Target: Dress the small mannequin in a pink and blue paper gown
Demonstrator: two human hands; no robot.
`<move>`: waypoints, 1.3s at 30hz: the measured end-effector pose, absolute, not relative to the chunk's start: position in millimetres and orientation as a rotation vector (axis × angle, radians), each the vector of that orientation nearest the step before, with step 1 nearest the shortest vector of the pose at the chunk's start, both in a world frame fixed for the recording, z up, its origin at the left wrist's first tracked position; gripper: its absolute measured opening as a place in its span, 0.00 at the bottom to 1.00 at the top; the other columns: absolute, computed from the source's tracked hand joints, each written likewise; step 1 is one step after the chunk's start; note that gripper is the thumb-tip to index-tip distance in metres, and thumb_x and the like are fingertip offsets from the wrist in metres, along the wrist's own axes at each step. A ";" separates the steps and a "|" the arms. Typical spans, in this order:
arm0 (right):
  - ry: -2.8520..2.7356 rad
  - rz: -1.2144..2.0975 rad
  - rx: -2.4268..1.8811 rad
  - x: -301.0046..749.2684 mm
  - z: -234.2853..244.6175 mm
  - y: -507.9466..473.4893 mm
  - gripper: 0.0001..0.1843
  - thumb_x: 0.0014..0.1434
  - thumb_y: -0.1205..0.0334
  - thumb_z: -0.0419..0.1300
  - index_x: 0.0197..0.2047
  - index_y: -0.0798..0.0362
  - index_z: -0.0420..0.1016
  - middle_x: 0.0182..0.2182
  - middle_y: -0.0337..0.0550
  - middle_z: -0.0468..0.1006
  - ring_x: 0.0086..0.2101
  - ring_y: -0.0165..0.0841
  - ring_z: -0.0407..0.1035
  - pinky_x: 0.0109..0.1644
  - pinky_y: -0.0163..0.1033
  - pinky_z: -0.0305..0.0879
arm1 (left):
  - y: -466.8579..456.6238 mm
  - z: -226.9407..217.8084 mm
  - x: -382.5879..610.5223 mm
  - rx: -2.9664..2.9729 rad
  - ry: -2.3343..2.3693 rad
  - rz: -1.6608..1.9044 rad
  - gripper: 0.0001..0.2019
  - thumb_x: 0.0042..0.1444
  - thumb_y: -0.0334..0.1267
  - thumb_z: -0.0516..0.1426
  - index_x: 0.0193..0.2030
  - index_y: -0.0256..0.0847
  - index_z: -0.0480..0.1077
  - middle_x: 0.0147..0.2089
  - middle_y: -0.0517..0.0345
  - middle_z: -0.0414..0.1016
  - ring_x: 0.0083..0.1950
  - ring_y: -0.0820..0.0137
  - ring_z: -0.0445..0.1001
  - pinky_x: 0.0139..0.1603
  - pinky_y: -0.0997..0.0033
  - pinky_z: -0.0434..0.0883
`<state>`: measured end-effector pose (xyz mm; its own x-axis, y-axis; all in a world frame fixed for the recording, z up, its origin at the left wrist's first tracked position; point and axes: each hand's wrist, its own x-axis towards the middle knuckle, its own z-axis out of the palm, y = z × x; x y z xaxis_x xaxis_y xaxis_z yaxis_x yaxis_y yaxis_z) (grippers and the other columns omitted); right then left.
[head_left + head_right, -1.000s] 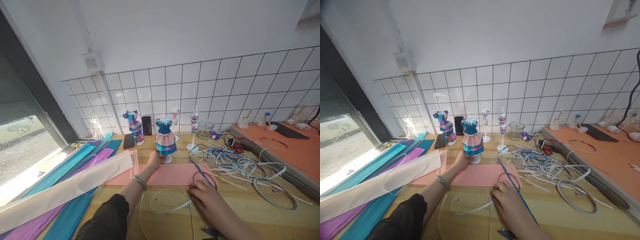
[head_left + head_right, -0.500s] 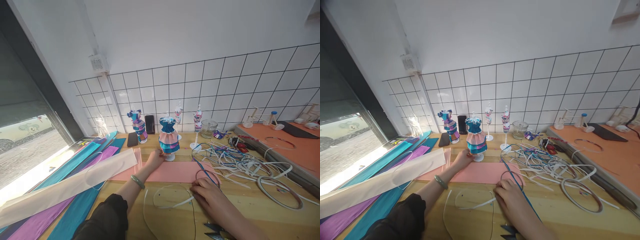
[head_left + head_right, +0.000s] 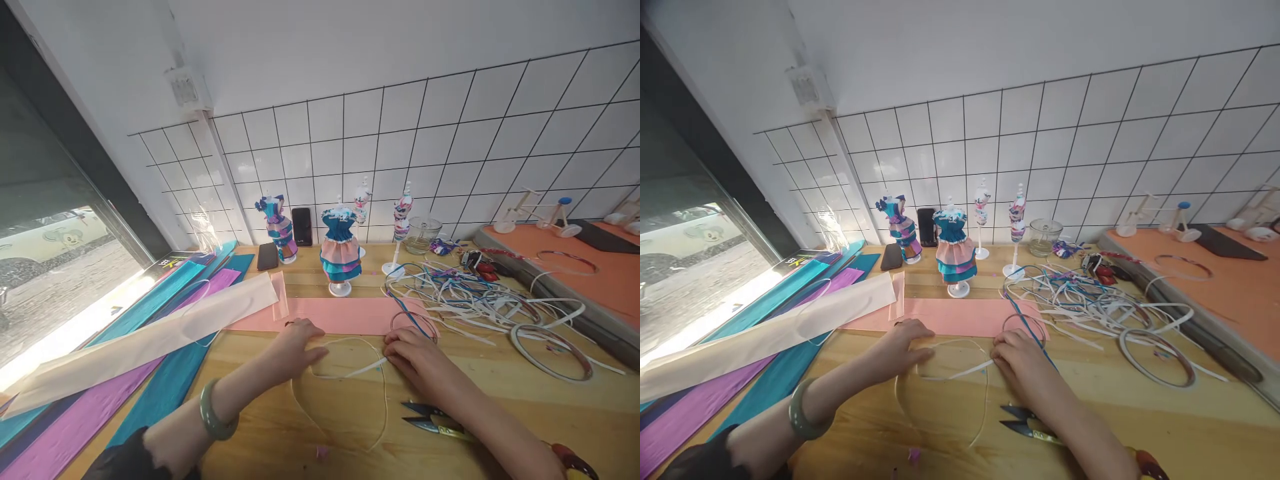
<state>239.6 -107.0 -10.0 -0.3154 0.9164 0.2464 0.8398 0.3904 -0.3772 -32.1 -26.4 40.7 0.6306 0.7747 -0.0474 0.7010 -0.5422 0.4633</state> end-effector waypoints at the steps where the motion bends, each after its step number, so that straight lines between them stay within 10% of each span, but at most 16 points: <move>1: -2.241 0.249 -1.506 240.0 -10.1 -106.9 0.15 0.66 0.66 0.49 0.33 0.51 0.76 0.40 0.49 0.78 0.43 0.39 0.71 0.47 0.45 0.67 | -33.4 39.7 -30.9 2.412 1.151 0.206 0.16 0.55 0.41 0.60 0.49 0.38 0.75 0.49 0.48 0.77 0.53 0.60 0.73 0.56 0.60 0.68; 12: -2.258 0.199 -1.479 244.0 -16.3 -107.9 0.14 0.65 0.65 0.51 0.35 0.51 0.79 0.43 0.49 0.79 0.46 0.39 0.71 0.49 0.45 0.68 | -47.2 24.1 -4.8 2.434 1.047 0.099 0.04 0.53 0.33 0.59 0.32 0.39 0.77 0.40 0.51 0.77 0.48 0.60 0.73 0.52 0.62 0.66; 27: -2.144 0.100 -1.620 252.2 -13.9 -103.8 0.12 0.63 0.67 0.52 0.37 0.52 0.78 0.39 0.50 0.79 0.42 0.41 0.72 0.49 0.50 0.67 | -45.8 57.9 -21.6 2.042 0.977 0.268 0.09 0.61 0.42 0.50 0.38 0.40 0.67 0.21 0.67 0.63 0.24 0.75 0.62 0.25 0.77 0.59; 39: -1.989 0.172 -1.658 250.0 -11.9 -104.3 0.14 0.62 0.66 0.50 0.46 0.49 0.74 0.45 0.48 0.81 0.45 0.39 0.74 0.48 0.46 0.69 | -34.1 78.6 -62.6 1.830 1.093 0.137 0.26 0.57 0.53 0.53 0.58 0.40 0.64 0.30 0.59 0.78 0.14 0.79 0.58 0.14 0.79 0.58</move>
